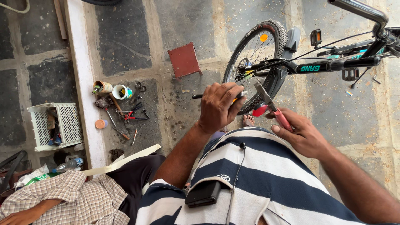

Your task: The person adjusts the bicycle brake caliper using pliers and a screwdriver, tightening screws and manipulating the brake cable. They repeatedly test the brake lever and make fine adjustments to the mechanism.

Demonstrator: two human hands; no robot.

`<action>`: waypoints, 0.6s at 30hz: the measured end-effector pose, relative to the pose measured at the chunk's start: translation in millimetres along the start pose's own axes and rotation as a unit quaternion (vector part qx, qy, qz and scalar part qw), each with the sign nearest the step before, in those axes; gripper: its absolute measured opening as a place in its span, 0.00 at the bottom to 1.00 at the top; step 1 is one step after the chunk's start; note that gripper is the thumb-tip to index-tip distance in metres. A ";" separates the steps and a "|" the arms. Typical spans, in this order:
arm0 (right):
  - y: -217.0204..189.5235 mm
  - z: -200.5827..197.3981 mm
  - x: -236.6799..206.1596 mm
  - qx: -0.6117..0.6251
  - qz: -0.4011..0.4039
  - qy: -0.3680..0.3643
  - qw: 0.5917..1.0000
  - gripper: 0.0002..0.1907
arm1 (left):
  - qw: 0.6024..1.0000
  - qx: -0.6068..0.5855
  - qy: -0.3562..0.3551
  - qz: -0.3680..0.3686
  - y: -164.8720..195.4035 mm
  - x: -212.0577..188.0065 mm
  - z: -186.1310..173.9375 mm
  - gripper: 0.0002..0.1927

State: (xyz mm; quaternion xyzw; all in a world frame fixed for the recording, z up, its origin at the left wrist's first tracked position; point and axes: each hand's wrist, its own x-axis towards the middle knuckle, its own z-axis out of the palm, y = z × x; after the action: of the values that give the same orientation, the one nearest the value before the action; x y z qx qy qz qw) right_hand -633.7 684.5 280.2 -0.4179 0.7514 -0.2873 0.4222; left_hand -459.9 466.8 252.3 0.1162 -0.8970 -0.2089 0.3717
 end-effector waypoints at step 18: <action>-0.8 30.3 25.0 -0.037 -0.172 0.091 0.980 0.11 | 0.998 0.042 0.033 0.014 8.6 30.6 -2.5 0.16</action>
State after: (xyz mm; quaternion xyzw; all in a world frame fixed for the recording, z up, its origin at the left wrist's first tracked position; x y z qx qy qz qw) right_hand -614.3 660.0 256.4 -0.5281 0.7138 -0.3647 0.2804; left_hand -479.8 462.6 276.8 0.1259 -0.8937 -0.1618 0.3992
